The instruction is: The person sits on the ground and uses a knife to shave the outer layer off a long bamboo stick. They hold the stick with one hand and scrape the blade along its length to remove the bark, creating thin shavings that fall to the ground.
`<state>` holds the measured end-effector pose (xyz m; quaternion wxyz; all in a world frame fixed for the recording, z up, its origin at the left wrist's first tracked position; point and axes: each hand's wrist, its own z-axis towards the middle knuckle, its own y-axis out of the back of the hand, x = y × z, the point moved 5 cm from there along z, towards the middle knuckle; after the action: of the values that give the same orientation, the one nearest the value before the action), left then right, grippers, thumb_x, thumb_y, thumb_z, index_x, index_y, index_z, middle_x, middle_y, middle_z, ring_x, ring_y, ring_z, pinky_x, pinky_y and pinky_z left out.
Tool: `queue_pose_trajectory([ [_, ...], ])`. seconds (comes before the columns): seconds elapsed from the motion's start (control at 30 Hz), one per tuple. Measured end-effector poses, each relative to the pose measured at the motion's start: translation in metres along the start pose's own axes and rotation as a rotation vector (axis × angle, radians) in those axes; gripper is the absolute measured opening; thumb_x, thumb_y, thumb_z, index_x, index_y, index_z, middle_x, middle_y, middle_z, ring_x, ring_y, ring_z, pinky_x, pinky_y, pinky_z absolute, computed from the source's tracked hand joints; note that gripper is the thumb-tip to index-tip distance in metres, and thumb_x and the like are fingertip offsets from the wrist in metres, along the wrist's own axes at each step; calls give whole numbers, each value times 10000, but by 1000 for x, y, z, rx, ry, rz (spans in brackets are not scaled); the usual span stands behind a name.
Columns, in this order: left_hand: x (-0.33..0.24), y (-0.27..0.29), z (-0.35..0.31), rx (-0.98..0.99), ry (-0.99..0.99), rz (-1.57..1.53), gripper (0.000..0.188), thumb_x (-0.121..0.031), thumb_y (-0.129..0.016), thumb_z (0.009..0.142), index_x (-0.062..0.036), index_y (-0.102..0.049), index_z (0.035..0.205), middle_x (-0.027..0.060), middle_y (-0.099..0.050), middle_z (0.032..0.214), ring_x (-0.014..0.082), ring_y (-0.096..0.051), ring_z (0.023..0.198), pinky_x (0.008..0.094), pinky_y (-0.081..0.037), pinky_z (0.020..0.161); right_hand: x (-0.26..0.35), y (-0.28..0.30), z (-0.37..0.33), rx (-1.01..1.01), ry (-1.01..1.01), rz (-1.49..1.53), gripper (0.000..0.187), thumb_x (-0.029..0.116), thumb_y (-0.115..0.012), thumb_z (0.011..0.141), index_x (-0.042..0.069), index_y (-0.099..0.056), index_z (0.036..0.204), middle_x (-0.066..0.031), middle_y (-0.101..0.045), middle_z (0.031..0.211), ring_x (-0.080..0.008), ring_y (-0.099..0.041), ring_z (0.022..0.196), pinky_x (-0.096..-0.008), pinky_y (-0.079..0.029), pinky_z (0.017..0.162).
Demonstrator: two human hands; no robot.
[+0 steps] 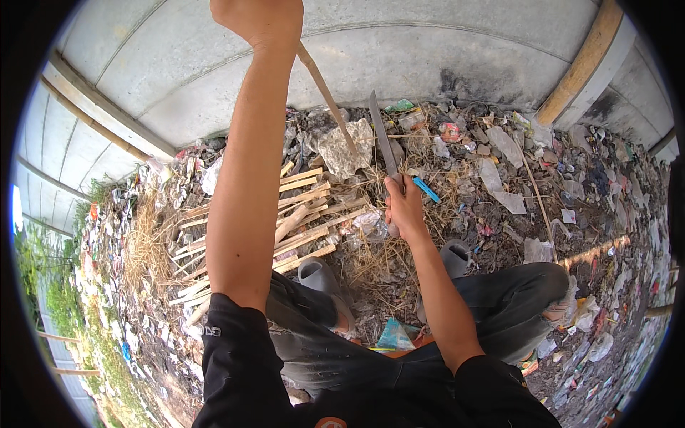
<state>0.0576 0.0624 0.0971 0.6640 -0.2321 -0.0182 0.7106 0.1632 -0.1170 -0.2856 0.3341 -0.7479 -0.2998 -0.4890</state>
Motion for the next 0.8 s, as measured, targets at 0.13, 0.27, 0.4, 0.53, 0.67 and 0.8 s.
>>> queue_pose_trajectory([
  [0.13,-1,-6,0,-14,-37,8,426,-346,-510,1083,-34,-606,809,-22,-456,548,66,-443,486,273,-347,460,-9,1,2,-1,-5,-1,488,300,-630,1008,-27,-485,1341,-33,-509,678,-124,-473,463,-318,-397,390],
  [0.27,0,-9,-4,1,-15,-16,422,-337,-508,1086,-41,-596,798,-28,-444,544,60,-433,488,272,-342,460,-8,-1,-1,19,-2,-33,490,300,-623,1014,-33,-482,1345,-44,-532,688,-128,-494,464,-322,-410,393],
  [0.4,5,-11,-5,12,-63,-30,427,-343,-510,1086,-43,-591,793,-33,-432,539,56,-423,481,270,-334,452,-13,-5,-1,33,-5,-45,379,293,-614,1032,17,-501,1266,-26,-497,687,-116,-463,463,-329,-407,402],
  [0.53,7,-14,-4,25,7,-97,434,-355,-512,1086,-48,-590,788,-39,-426,527,49,-410,462,261,-317,433,-10,-7,-3,25,-4,-65,335,286,-605,1043,41,-504,1249,-17,-477,686,-108,-454,472,-333,-399,407],
  [0.67,6,-11,-1,26,-9,-104,436,-356,-513,1085,-48,-588,786,-42,-429,519,45,-409,451,255,-310,425,-9,-6,0,-8,14,-111,442,303,-608,1035,8,-464,1332,-48,-525,703,-126,-489,468,-330,-427,405],
  [0.8,10,-11,-4,33,38,-130,442,-361,-512,1085,-45,-588,785,-42,-430,519,45,-414,453,254,-310,425,-12,-4,5,10,36,-128,632,321,-618,1014,-52,-397,1474,-117,-621,761,-162,-560,459,-331,-469,390],
])
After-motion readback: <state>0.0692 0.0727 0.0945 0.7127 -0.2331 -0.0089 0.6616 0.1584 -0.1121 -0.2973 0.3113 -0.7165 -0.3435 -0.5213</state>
